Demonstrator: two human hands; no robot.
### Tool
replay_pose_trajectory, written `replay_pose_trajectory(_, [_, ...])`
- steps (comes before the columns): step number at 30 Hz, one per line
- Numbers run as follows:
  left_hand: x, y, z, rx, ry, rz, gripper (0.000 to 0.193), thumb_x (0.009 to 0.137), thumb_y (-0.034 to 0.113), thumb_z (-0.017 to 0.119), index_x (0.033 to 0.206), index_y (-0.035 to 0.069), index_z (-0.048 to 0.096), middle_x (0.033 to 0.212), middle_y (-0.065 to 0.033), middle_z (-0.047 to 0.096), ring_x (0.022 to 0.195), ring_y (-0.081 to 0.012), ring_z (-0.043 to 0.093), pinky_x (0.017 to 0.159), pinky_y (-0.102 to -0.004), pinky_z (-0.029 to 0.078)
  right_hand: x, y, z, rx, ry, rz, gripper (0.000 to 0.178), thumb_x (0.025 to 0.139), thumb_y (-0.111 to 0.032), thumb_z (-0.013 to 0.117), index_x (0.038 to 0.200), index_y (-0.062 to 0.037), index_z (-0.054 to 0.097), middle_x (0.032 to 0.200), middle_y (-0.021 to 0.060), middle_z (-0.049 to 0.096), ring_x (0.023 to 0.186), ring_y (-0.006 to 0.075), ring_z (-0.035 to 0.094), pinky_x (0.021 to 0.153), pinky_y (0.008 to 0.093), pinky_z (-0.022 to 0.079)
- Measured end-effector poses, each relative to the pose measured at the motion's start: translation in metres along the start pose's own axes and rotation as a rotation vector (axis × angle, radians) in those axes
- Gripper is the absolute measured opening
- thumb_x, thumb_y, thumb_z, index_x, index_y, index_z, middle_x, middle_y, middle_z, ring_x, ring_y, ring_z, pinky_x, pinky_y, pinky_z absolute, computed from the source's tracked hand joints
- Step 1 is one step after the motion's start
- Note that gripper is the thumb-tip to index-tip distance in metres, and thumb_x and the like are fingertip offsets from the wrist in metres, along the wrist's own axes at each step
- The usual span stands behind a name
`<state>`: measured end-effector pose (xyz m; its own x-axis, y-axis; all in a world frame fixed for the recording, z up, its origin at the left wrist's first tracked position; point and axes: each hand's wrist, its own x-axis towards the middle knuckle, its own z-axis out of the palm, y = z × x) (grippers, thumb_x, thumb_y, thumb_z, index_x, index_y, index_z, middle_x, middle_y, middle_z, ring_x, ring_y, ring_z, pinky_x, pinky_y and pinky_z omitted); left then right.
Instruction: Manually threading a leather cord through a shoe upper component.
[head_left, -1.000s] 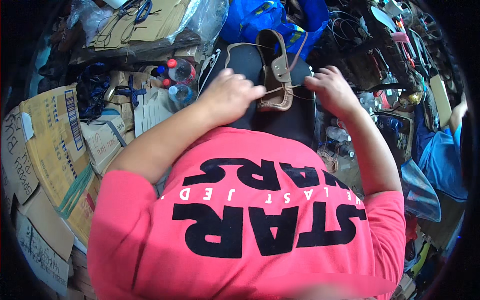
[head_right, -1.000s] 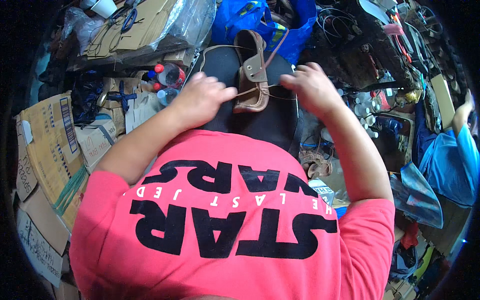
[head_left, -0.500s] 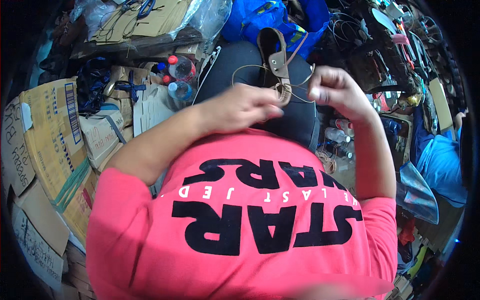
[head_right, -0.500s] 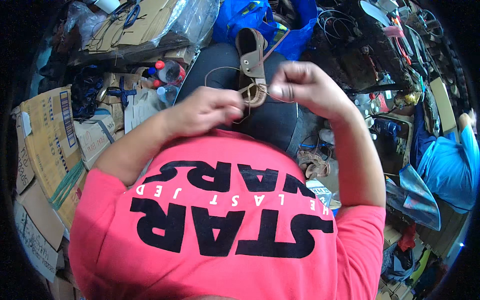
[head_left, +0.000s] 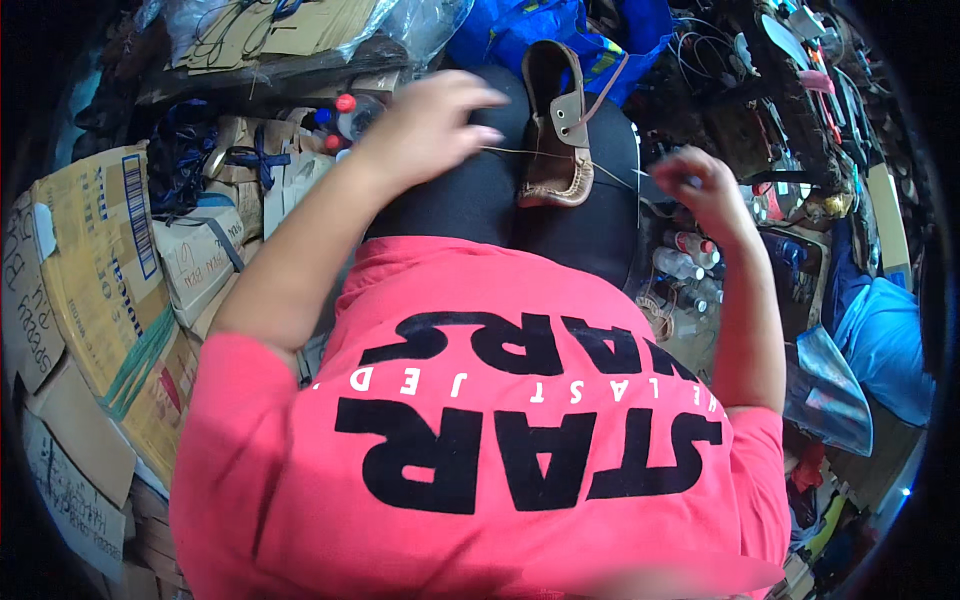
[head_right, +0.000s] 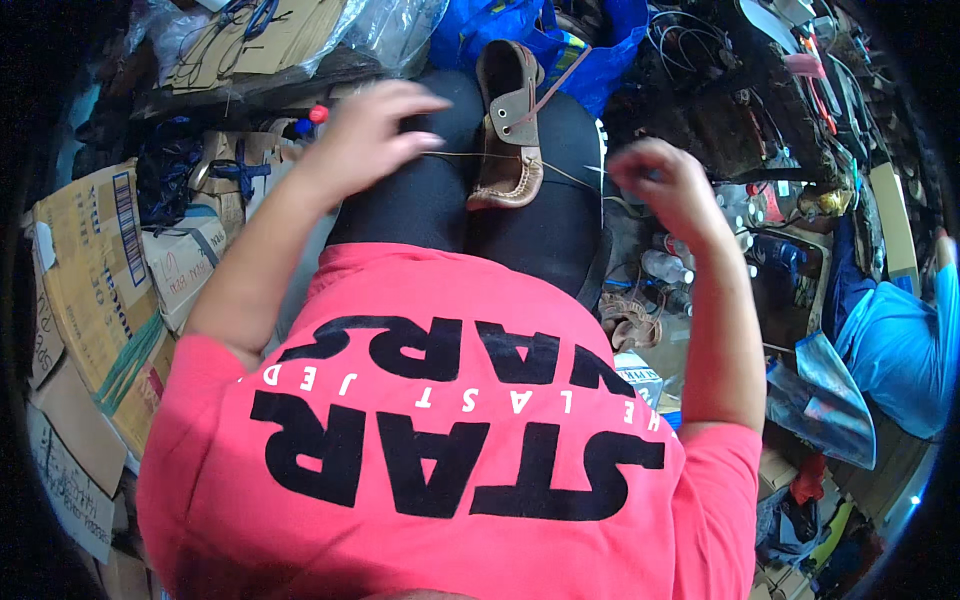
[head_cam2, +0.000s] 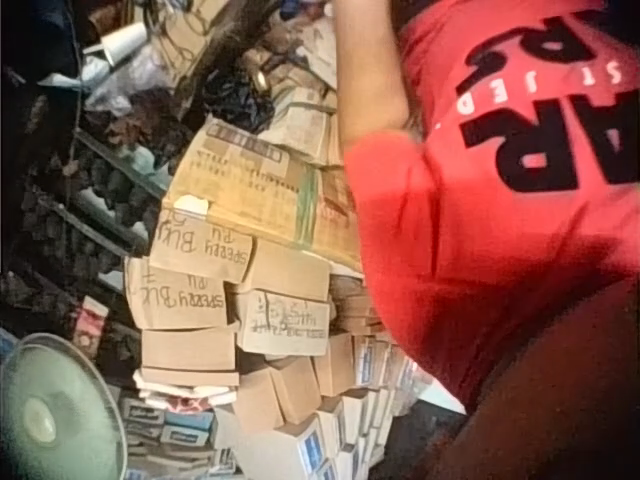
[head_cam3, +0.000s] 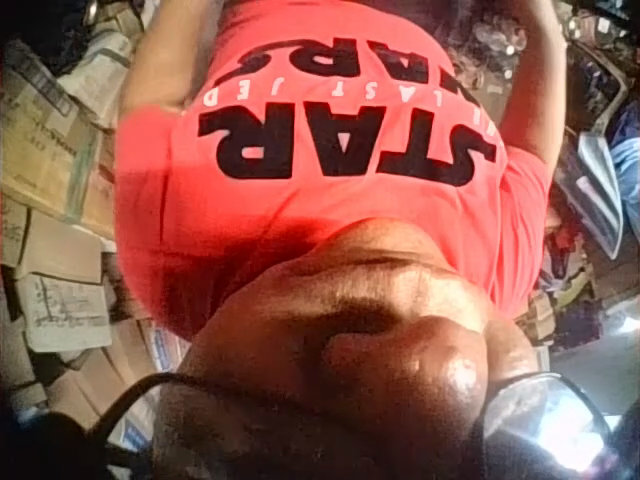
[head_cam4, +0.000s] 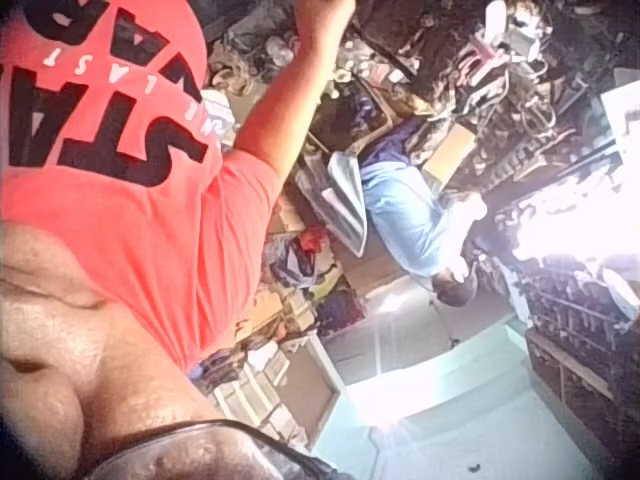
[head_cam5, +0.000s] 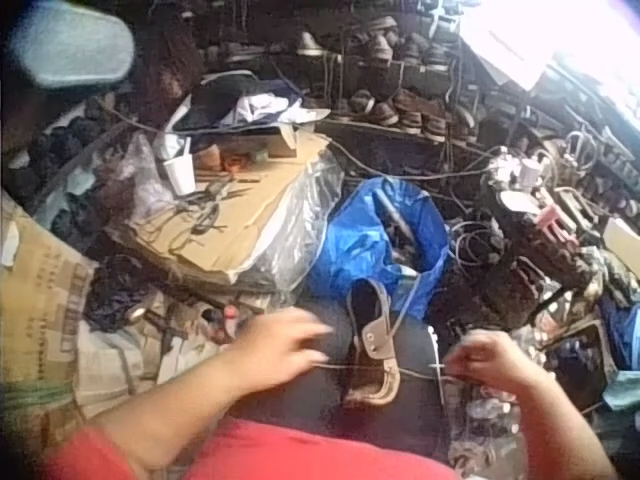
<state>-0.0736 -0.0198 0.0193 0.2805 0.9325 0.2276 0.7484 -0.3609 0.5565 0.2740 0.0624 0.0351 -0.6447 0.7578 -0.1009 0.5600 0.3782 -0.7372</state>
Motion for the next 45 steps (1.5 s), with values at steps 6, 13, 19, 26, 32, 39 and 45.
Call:
replay_pose_trajectory(6, [0.072, 0.018, 0.053, -0.269, -0.282, -0.1, 0.052, 0.066, 0.03, 0.081, 0.107, 0.006, 0.061, 0.095, -0.014, 0.065, 0.088, -0.0282, 0.064, 0.079, -0.0339, 0.049, 0.048, -0.007, 0.027, 0.099, -0.104, -0.03, 0.009, 0.079, -0.003, 0.068, 0.087, -0.0062, 0.068, 0.083, 0.0022, 0.059, 0.082, 0.0133, 0.057, 0.074, 0.0275, 0.047])
replay_pose_trajectory(13, [0.08, 0.013, 0.065, -0.461, -0.495, -0.158, 0.029, 0.07, 0.022, 0.079, 0.093, 0.005, 0.069, 0.089, -0.0078, 0.066, 0.083, -0.0203, 0.064, 0.079, -0.0306, 0.048, 0.047, -0.003, 0.029, 0.122, -0.16, -0.061, 0.013, 0.077, 0.0, 0.069, 0.087, -0.0067, 0.069, 0.086, 0.0027, 0.061, 0.086, 0.0135, 0.059, 0.077, 0.0267, 0.047])
replay_pose_trajectory(19, [0.077, 0.008, 0.066, -0.583, -0.532, -0.064, 0.027, 0.076, 0.018, 0.072, 0.099, 0.005, 0.069, 0.094, -0.0076, 0.062, 0.092, -0.0207, 0.059, 0.085, -0.0312, 0.045, 0.033, -0.011, 0.038, 0.148, -0.09, -0.081, 0.015, 0.078, 0.002, 0.068, 0.089, -0.0076, 0.07, 0.093, 0.0043, 0.062, 0.089, 0.016, 0.062, 0.079, 0.0272, 0.049])
replay_pose_trajectory(26, [0.077, 0.011, 0.057, -0.47, -0.615, 0.081, 0.024, 0.081, 0.016, 0.065, 0.103, 0.006, 0.069, 0.098, -0.0088, 0.061, 0.102, -0.022, 0.054, 0.092, -0.0311, 0.041, 0.016, -0.038, 0.04, -0.026, -0.026, -0.115, 0.021, 0.078, 0.002, 0.066, 0.095, -0.0103, 0.07, 0.1, 0.0089, 0.063, 0.094, 0.0245, 0.063, 0.08, 0.0318, 0.05])
replay_pose_trajectory(32, [0.078, 0.012, 0.057, -0.408, -0.656, 0.147, 0.025, 0.079, 0.012, 0.065, 0.103, 0.006, 0.069, 0.095, -0.0083, 0.06, 0.099, -0.0227, 0.054, 0.09, -0.0324, 0.042, 0.025, -0.067, 0.033, -0.558, -0.103, -0.323, 0.025, 0.074, -0.004, 0.058, 0.093, -0.014, 0.07, 0.093, 0.0099, 0.061, 0.088, 0.0299, 0.058, 0.077, 0.0393, 0.044])
replay_pose_trajectory(39, [0.084, 0.012, 0.065, -0.162, -0.488, 0.132, 0.018, 0.067, 0.003, 0.065, 0.086, 0.003, 0.067, 0.093, -0.0141, 0.059, 0.085, -0.0309, 0.06, 0.074, -0.0334, 0.047, 0.043, -0.069, 0.043, -0.748, -0.215, -0.367, 0.019, 0.074, 0.001, 0.055, 0.086, -0.0094, 0.067, 0.088, 0.0118, 0.058, 0.088, 0.0306, 0.057, 0.078, 0.0404, 0.044])
replay_pose_trajectory(45, [0.07, 0.011, 0.067, -0.201, -0.191, 0.125, 0.019, 0.067, 0.007, 0.068, 0.086, 0.007, 0.067, 0.086, -0.0118, 0.061, 0.086, -0.032, 0.061, 0.076, -0.037, 0.049, 0.039, -0.036, 0.052, -0.335, -0.053, -0.273, 0.013, 0.075, -0.008, 0.065, 0.087, -0.0091, 0.068, 0.084, 0.0118, 0.062, 0.081, 0.0285, 0.063, 0.074, 0.0358, 0.05])
